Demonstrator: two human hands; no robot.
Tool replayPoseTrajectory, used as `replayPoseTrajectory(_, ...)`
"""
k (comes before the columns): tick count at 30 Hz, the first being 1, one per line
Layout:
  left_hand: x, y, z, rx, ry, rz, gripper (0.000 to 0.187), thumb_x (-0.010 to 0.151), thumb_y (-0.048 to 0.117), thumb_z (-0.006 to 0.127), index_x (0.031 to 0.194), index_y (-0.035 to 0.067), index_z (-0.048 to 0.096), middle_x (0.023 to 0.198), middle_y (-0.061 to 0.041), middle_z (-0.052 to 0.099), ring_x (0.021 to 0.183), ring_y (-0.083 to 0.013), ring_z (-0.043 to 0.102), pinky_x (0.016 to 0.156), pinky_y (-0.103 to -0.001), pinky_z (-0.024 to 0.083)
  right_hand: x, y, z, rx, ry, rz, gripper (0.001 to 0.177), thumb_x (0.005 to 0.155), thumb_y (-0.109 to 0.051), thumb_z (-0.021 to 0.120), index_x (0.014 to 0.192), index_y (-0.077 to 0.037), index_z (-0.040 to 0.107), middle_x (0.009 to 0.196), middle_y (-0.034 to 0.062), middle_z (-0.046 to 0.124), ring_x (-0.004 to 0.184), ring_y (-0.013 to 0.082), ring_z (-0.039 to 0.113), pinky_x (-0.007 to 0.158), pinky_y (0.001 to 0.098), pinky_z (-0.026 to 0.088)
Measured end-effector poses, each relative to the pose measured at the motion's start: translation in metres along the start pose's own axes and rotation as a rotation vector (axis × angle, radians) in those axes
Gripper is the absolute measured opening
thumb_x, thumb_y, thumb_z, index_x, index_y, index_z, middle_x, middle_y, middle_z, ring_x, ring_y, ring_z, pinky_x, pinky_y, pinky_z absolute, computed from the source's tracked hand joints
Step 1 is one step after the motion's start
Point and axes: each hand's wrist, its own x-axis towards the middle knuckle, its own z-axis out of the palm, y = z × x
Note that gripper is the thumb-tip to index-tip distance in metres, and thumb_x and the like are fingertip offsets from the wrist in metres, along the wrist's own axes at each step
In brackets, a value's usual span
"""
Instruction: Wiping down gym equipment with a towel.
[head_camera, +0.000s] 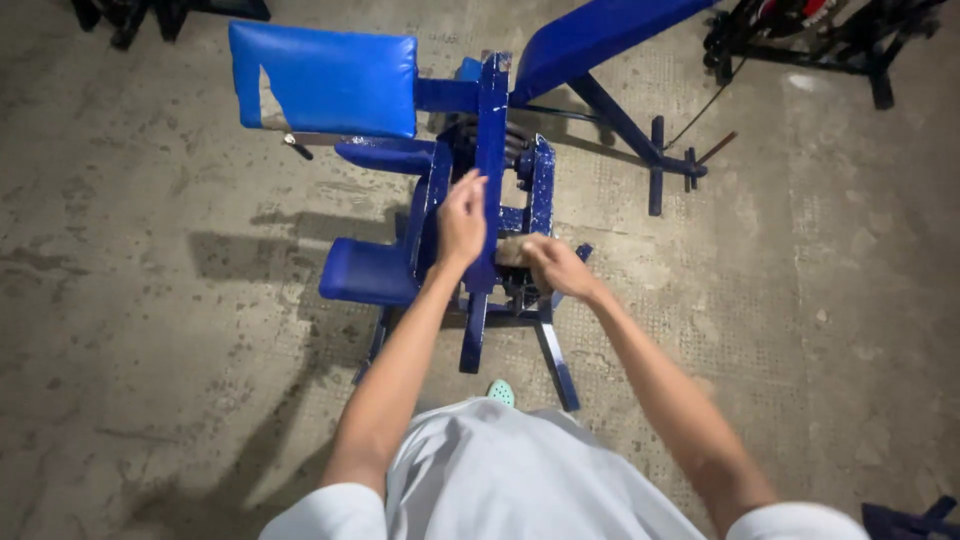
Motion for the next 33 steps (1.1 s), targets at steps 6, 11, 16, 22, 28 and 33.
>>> replayPoseTrajectory(6, -0.011, -0.041, -0.032, 0.013, 0.31, -0.156, 0.036, 0.109, 0.024, 0.048, 0.126, 0.001, 0.069, 0.125, -0.016, 0.072, 0.12, -0.0317, 0.068, 0.105, -0.04, 0.052, 0.012, 0.004, 0.031, 1.001, 0.485, -0.007, 0.04, 0.11, -0.037, 0.049, 0.128, -0.005, 0.063, 0.109, 0.0074, 0.072, 0.087, 0.0145, 0.068, 0.075, 0.0321, 0.057)
replayPoseTrajectory(11, -0.009, -0.08, -0.025, -0.332, 0.332, -0.177, 0.042, 0.11, 0.031, 0.045, 0.131, -0.001, 0.063, 0.131, -0.016, 0.069, 0.122, -0.0266, 0.066, 0.106, -0.039, 0.051, 0.033, -0.115, 0.074, 0.443, 0.651, -0.215, 0.044, 0.114, -0.03, 0.04, 0.144, -0.003, 0.057, 0.13, 0.0183, 0.065, 0.113, 0.0256, 0.062, 0.096, 0.0398, 0.05)
replayPoseTrajectory(16, -0.007, -0.117, -0.019, -0.412, 0.202, -0.21, 0.052, 0.111, 0.038, 0.04, 0.131, -0.004, 0.064, 0.132, -0.019, 0.069, 0.126, -0.0261, 0.062, 0.11, -0.038, 0.045, 0.095, -0.086, 0.146, -0.817, 0.462, -0.312, 0.069, 0.093, -0.016, 0.058, 0.156, -0.003, 0.034, 0.158, 0.0229, 0.041, 0.148, 0.0394, 0.041, 0.118, 0.051, 0.036)
replayPoseTrajectory(22, -0.011, -0.138, -0.017, -0.881, 0.126, -0.497, 0.073, 0.106, 0.058, 0.035, 0.142, -0.003, 0.054, 0.146, -0.016, 0.057, 0.139, -0.0248, 0.051, 0.118, -0.036, 0.034, 0.17, -0.011, 0.176, -0.338, 0.625, -0.067, 0.066, 0.111, -0.024, 0.054, 0.158, 0.011, 0.021, 0.153, 0.0396, 0.037, 0.137, 0.0553, 0.044, 0.118, 0.0508, 0.041)
replayPoseTrajectory(28, -0.019, -0.102, -0.044, -0.86, 0.05, -0.525, 0.084, 0.103, 0.064, 0.04, 0.143, -0.008, 0.053, 0.151, -0.021, 0.054, 0.143, -0.0304, 0.048, 0.122, -0.04, 0.032, 0.147, -0.034, 0.184, -0.261, 0.833, -0.077, 0.067, 0.098, -0.019, 0.057, 0.15, 0.014, 0.029, 0.141, 0.0384, 0.049, 0.128, 0.0523, 0.052, 0.104, 0.0502, 0.046)
replayPoseTrajectory(33, -0.018, -0.087, -0.056, -0.88, -0.061, -0.465, 0.086, 0.103, 0.065, 0.035, 0.148, -0.007, 0.049, 0.158, -0.019, 0.046, 0.152, -0.0263, 0.035, 0.125, -0.037, 0.019, 0.106, -0.07, 0.175, -0.265, 0.645, 0.369, 0.032, 0.112, -0.019, 0.05, 0.139, -0.002, 0.055, 0.114, 0.0266, 0.072, 0.109, 0.0437, 0.068, 0.091, 0.0516, 0.049)
